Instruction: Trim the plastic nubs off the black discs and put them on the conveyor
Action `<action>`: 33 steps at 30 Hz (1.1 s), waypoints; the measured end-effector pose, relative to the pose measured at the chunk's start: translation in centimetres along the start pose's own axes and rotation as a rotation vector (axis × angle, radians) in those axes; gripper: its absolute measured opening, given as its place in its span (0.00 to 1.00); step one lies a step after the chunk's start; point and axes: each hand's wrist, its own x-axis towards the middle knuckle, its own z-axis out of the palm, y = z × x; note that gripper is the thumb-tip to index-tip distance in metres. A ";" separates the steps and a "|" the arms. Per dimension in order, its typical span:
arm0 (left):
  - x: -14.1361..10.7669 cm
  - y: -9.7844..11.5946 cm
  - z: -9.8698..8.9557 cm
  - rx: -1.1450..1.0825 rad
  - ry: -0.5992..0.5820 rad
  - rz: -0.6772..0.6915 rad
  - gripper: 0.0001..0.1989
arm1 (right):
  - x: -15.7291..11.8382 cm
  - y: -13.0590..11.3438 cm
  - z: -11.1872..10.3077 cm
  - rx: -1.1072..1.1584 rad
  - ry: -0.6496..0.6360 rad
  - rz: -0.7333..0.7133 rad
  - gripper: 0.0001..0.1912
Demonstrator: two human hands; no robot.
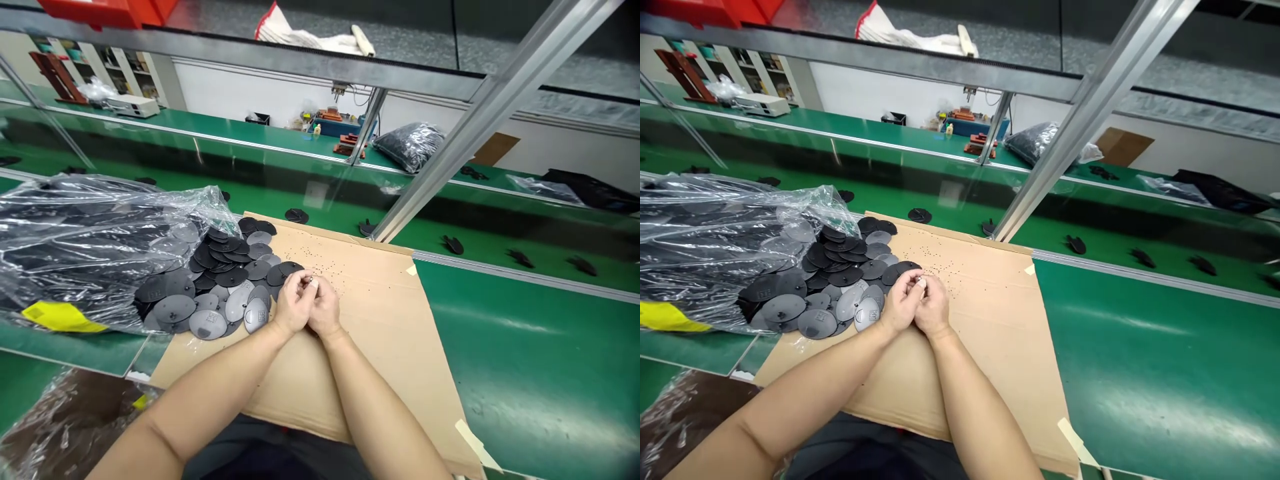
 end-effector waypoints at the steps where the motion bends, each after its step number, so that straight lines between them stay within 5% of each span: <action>1: 0.0 0.1 0.0 -0.023 -0.003 -0.035 0.11 | 0.0 -0.1 0.0 -0.032 0.001 -0.005 0.05; 13: -0.1 1.1 -0.1 -0.049 -0.015 -0.103 0.11 | -0.4 -0.4 -0.2 -0.129 -0.010 -0.002 0.08; 33: 0.1 -0.5 0.4 -0.095 -0.044 -0.141 0.13 | -0.5 -0.5 -0.2 -0.113 -0.036 0.018 0.07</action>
